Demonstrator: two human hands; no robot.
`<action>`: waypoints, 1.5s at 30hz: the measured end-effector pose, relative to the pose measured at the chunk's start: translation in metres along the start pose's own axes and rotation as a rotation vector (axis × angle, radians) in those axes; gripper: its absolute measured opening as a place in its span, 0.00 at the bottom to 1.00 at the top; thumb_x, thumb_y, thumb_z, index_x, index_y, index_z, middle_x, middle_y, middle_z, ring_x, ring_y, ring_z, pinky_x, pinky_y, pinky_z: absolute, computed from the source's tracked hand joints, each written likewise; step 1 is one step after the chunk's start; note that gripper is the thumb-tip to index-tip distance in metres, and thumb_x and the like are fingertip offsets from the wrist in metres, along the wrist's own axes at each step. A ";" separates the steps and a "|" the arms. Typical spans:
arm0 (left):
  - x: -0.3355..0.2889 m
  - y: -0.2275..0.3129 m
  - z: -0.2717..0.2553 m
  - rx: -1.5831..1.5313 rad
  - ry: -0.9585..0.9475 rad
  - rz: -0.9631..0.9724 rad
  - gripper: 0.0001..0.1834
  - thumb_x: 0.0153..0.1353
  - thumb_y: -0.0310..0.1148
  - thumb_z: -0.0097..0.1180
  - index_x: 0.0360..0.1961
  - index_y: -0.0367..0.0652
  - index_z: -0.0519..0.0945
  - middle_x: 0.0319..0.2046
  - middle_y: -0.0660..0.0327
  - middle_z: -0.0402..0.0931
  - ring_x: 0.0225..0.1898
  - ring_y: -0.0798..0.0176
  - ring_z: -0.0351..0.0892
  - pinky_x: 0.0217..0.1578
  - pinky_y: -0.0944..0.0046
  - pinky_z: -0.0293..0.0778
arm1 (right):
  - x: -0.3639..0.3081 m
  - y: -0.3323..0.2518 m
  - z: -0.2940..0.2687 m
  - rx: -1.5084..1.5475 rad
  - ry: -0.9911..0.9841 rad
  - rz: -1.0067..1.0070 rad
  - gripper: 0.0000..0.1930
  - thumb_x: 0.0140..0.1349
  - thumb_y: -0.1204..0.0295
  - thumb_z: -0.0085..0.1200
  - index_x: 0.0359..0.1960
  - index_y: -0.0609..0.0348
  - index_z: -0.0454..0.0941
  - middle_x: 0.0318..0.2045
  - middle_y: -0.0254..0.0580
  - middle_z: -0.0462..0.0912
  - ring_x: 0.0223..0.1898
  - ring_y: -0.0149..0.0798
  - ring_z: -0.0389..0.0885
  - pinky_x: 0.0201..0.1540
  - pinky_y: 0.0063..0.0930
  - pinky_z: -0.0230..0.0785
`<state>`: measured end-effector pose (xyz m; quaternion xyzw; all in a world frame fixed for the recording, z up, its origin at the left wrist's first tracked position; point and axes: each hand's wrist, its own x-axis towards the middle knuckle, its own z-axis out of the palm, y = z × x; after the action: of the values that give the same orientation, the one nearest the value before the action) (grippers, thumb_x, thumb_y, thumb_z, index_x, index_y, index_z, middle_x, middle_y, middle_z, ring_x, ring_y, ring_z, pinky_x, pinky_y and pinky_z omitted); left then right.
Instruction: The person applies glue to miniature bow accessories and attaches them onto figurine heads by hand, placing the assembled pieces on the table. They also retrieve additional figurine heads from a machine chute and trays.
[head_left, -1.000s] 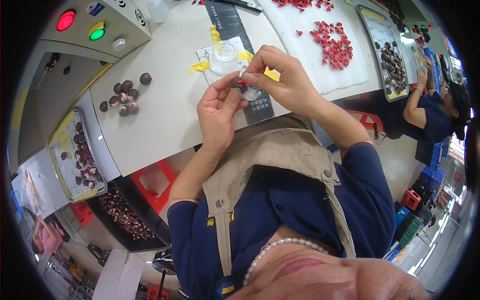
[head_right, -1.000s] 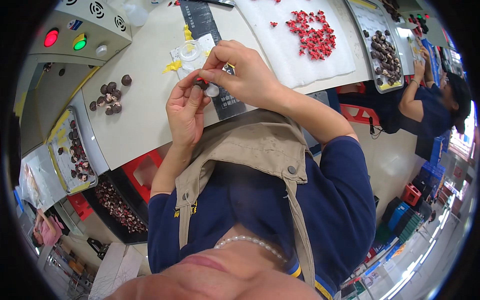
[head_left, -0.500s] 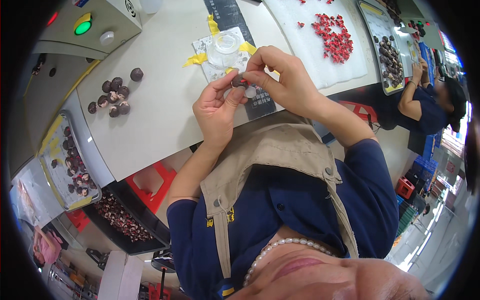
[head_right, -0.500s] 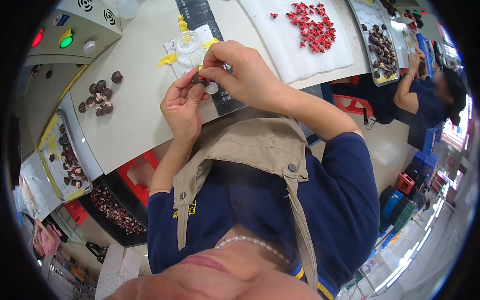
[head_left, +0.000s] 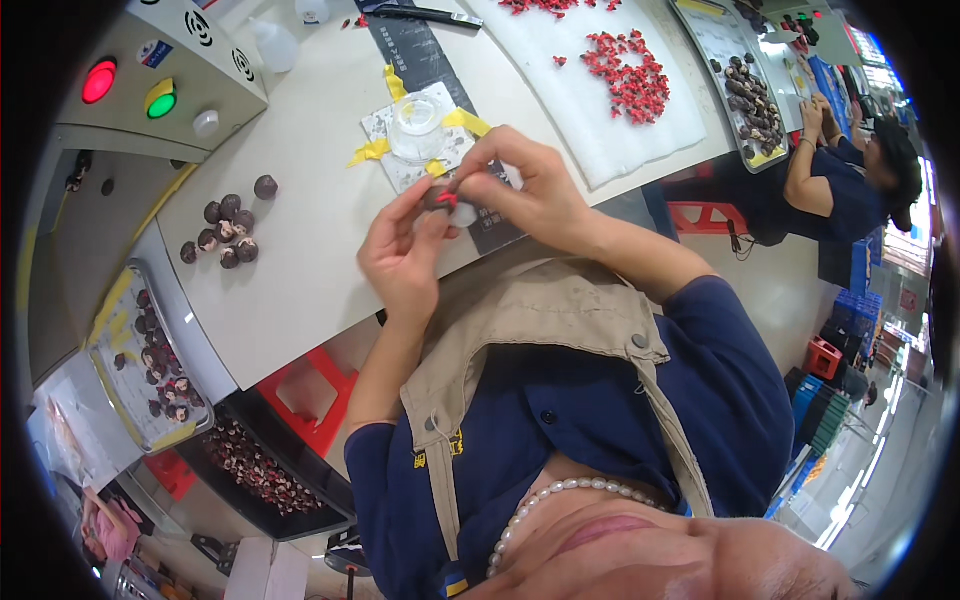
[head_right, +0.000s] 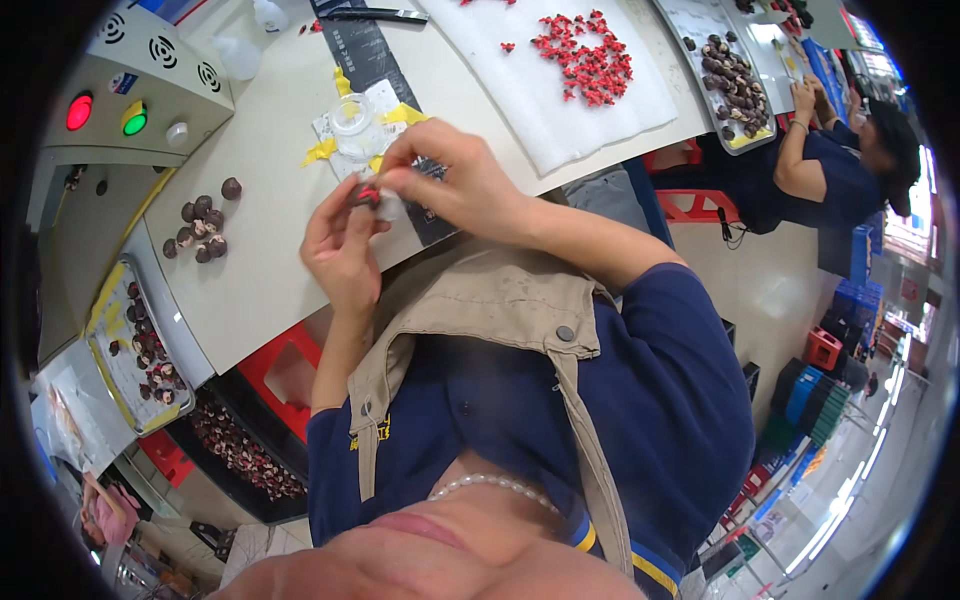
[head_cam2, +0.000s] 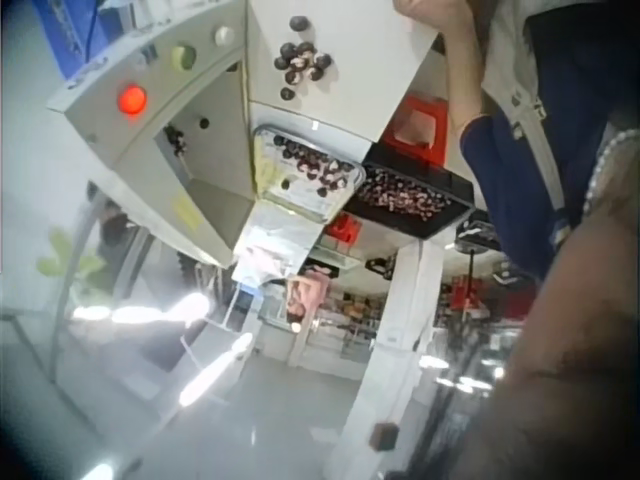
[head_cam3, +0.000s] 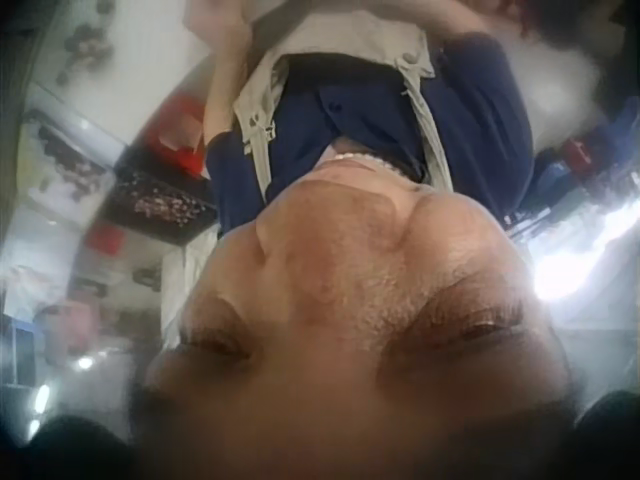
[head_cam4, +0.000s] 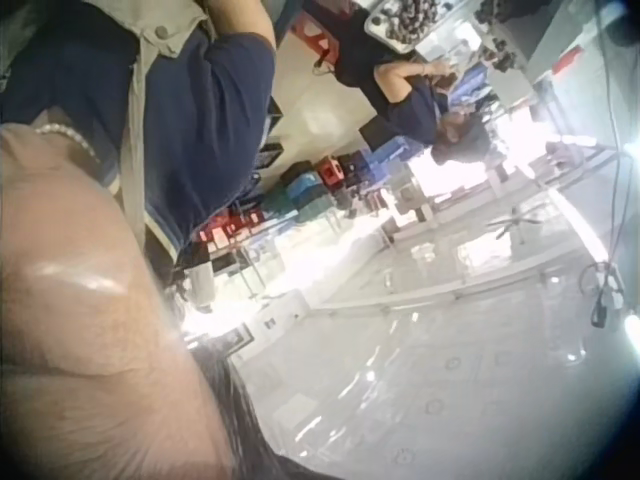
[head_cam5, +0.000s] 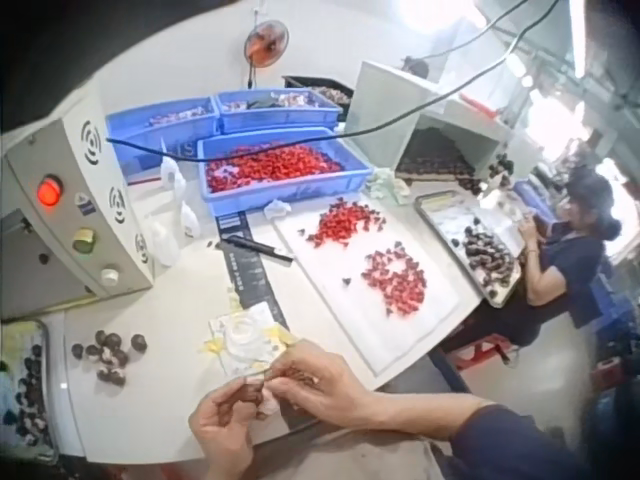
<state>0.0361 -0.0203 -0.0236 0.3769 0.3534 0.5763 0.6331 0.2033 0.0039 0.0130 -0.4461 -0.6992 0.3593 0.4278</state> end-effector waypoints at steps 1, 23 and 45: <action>-0.002 0.008 -0.005 0.078 0.040 0.084 0.17 0.56 0.21 0.54 0.48 0.31 0.72 0.42 0.52 0.76 0.40 0.66 0.77 0.35 0.69 0.77 | 0.001 0.011 -0.008 -0.101 0.069 -0.016 0.03 0.55 0.79 0.55 0.31 0.63 0.75 0.29 0.39 0.77 0.33 0.31 0.75 0.38 0.23 0.65; 0.054 0.121 -0.127 1.705 0.198 0.606 0.13 0.50 0.31 0.58 0.40 0.49 0.80 0.39 0.59 0.78 0.41 0.59 0.76 0.44 0.63 0.66 | 0.046 0.080 -0.105 -0.763 0.207 0.063 0.06 0.52 0.71 0.58 0.30 0.58 0.78 0.29 0.40 0.80 0.30 0.40 0.79 0.35 0.29 0.69; 0.036 0.062 -0.035 -0.260 0.017 -0.313 0.16 0.63 0.31 0.48 0.52 0.40 0.70 0.45 0.56 0.75 0.40 0.73 0.76 0.32 0.79 0.75 | 0.063 0.065 -0.105 -0.229 0.094 0.208 0.06 0.56 0.74 0.56 0.35 0.62 0.78 0.30 0.37 0.82 0.34 0.26 0.79 0.39 0.18 0.70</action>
<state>-0.0208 0.0212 0.0142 0.2277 0.3359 0.5148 0.7552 0.3053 0.0973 0.0128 -0.5782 -0.6650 0.2984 0.3668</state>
